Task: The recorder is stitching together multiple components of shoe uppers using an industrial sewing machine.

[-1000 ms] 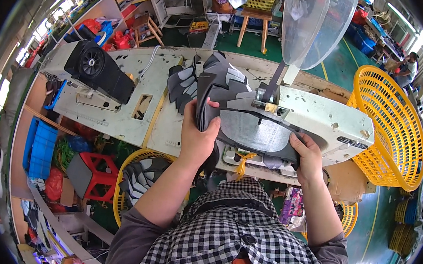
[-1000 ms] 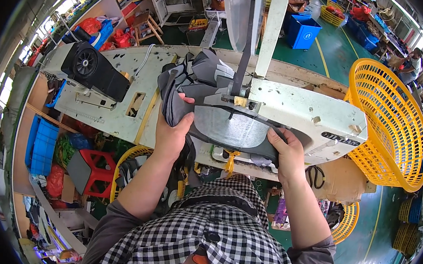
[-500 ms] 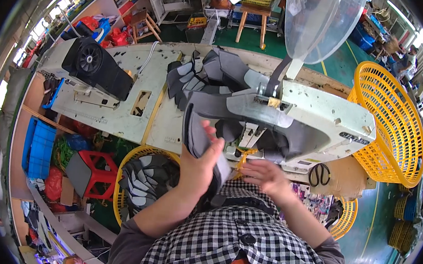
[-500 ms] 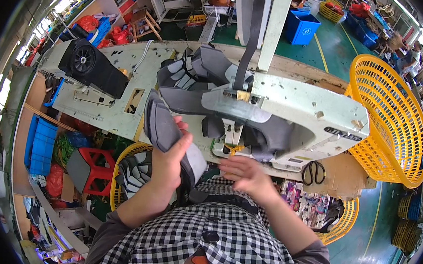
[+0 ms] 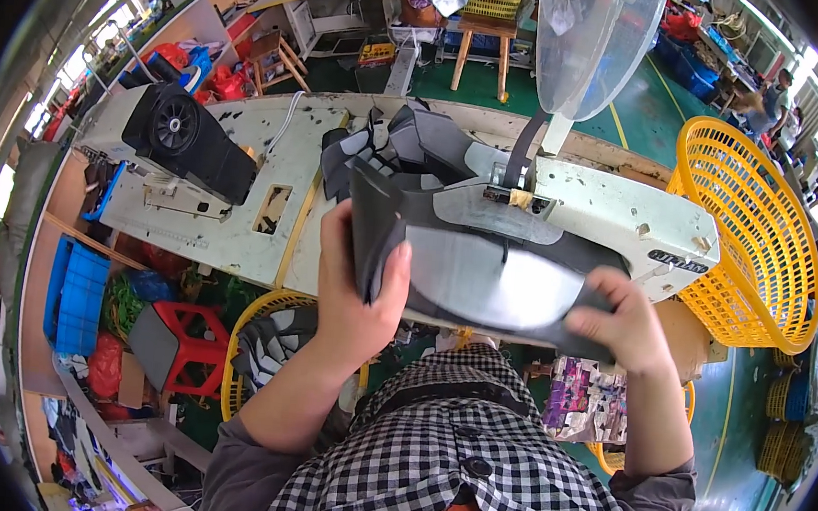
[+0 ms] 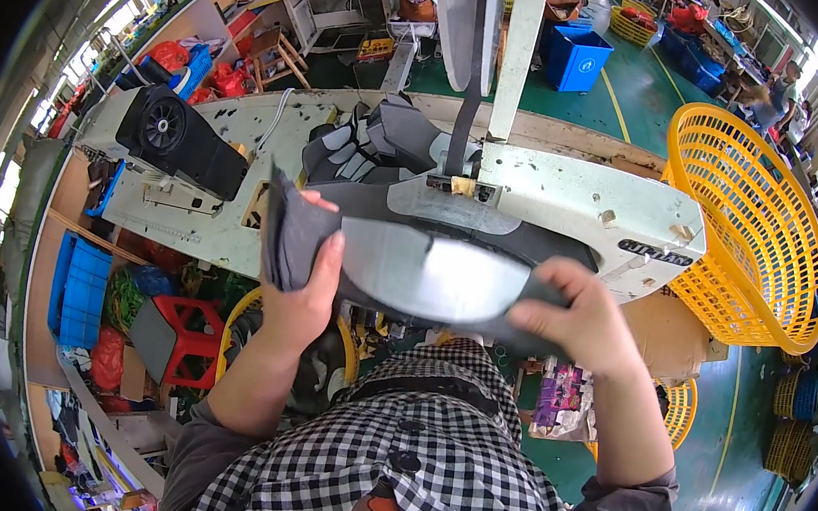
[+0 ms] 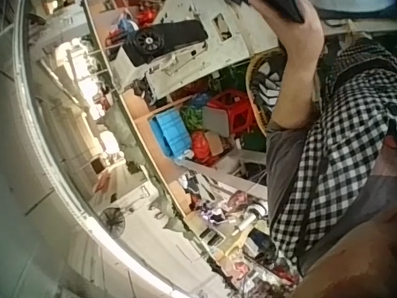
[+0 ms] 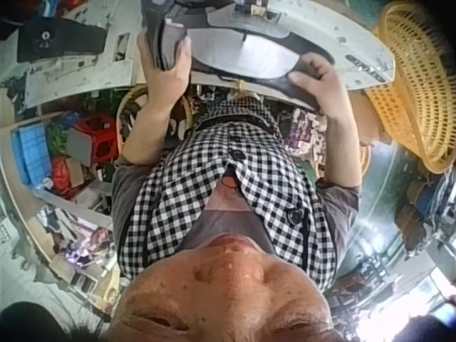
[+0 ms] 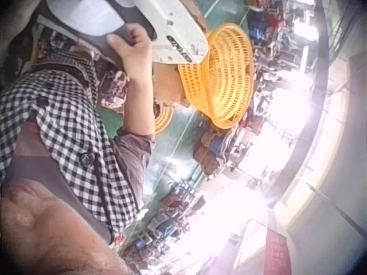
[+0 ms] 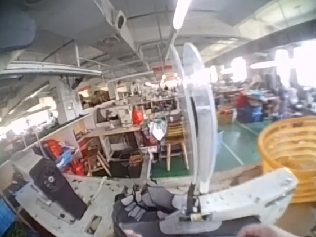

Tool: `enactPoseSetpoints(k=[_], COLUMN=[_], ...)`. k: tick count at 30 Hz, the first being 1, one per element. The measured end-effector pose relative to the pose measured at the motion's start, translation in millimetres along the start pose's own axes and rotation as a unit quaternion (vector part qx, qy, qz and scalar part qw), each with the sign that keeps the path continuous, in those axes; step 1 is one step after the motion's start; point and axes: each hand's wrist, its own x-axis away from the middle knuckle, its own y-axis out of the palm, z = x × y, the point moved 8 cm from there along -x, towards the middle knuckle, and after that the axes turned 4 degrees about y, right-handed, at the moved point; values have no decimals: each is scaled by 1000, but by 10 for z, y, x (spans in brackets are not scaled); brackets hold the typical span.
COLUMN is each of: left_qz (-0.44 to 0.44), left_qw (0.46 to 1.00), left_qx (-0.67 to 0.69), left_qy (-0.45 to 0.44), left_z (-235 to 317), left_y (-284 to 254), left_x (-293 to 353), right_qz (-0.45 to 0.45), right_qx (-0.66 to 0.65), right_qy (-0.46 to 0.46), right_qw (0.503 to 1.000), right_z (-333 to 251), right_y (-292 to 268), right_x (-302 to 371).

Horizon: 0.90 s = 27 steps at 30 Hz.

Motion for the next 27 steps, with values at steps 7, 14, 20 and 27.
enactPoseSetpoints(k=[7, 14, 20, 27], left_qz=[81, 90, 122, -64], left_qw=[995, 993, 984, 973], left_qx=[1, 21, 36, 213], left_qy=[-53, -76, -128, -64], left_z=[-685, -872, -834, -122], left_y=[239, 303, 179, 481], left_x=[-151, -200, -42, 397], right_qz=[205, 216, -74, -97], right_qx=[-197, -228, -326, 23], right_qy=[62, 51, 34, -14], right_qw=[957, 948, 942, 995], right_z=[507, 613, 653, 731], right_y=[-152, -215, 51, 1286], right_x=[-366, -601, -544, -198])
